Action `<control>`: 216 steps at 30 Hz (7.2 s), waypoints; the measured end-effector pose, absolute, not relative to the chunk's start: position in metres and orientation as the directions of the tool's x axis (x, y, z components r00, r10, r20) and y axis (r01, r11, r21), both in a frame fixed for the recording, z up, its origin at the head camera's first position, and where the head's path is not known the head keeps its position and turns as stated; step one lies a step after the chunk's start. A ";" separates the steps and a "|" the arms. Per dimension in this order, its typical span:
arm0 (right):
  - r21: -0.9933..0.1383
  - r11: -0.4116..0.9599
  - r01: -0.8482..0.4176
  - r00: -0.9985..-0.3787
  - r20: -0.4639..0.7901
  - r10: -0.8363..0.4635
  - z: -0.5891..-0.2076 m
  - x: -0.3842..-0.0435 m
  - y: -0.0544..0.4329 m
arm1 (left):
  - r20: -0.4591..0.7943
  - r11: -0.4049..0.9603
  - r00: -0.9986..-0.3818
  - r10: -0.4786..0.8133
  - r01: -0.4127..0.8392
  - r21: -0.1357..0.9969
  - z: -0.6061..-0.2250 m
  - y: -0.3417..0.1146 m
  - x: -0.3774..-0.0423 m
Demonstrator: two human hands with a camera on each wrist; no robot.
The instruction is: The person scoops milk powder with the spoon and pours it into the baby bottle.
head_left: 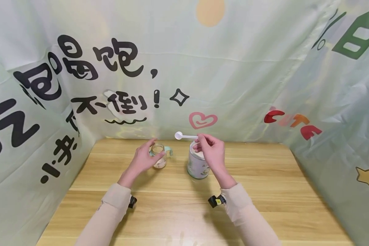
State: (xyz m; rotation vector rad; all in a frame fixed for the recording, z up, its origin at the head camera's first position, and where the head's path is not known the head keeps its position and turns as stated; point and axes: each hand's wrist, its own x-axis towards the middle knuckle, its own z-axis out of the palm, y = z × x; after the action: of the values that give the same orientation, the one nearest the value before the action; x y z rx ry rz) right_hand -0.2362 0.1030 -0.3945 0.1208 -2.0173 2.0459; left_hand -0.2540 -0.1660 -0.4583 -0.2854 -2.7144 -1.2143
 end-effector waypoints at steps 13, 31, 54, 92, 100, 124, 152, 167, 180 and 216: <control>-0.970 0.030 -0.241 -0.955 0.242 0.172 -0.393 -0.237 0.131 | 0.224 0.639 -0.962 0.153 0.269 0.721 -0.444 -0.154 -0.261; -0.967 0.054 -0.249 -0.939 0.255 0.232 -0.397 -0.233 0.158 | 0.261 0.660 -0.941 0.214 0.336 0.672 -0.435 -0.135 -0.260; -0.978 0.105 -0.182 -0.945 0.204 0.258 -0.403 -0.225 0.178 | 0.187 0.610 -0.912 0.366 0.387 0.691 -0.435 -0.091 -0.254; -0.892 0.408 -0.196 -0.975 0.220 0.012 -0.407 -0.226 0.173 | 0.205 0.616 -0.886 0.415 0.439 0.654 -0.440 -0.067 -0.259; -0.846 0.501 -0.184 -0.981 0.190 -0.040 -0.409 -0.226 0.171 | 0.185 0.623 -0.887 0.424 0.434 0.651 -0.441 -0.068 -0.259; -0.748 0.619 -0.240 -0.969 0.226 -0.102 -0.407 -0.229 0.165 | 0.196 0.629 -0.882 0.429 0.447 0.636 -0.437 -0.066 -0.258; -0.781 0.590 -0.206 -0.978 0.177 -0.108 -0.406 -0.229 0.160 | 0.188 0.635 -0.887 0.423 0.438 0.636 -0.438 -0.065 -0.257; -0.799 0.564 -0.208 -0.978 0.173 -0.115 -0.406 -0.229 0.163 | 0.185 0.637 -0.887 0.423 0.436 0.636 -0.437 -0.064 -0.256; -0.767 0.596 -0.237 -0.971 0.185 -0.148 -0.403 -0.230 0.162 | 0.176 0.627 -0.882 0.437 0.439 0.643 -0.434 -0.065 -0.253; -0.878 0.440 -0.188 -0.949 0.278 0.149 -0.407 -0.231 0.167 | 0.192 0.623 -0.878 0.439 0.452 0.639 -0.436 -0.064 -0.255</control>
State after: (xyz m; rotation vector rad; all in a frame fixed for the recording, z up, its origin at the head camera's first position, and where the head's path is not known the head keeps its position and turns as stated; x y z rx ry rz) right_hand -0.2309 0.1673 -0.4066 0.0333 -2.3822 1.5123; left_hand -0.2547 -0.0643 -0.4361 -0.7725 -2.8139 -1.1152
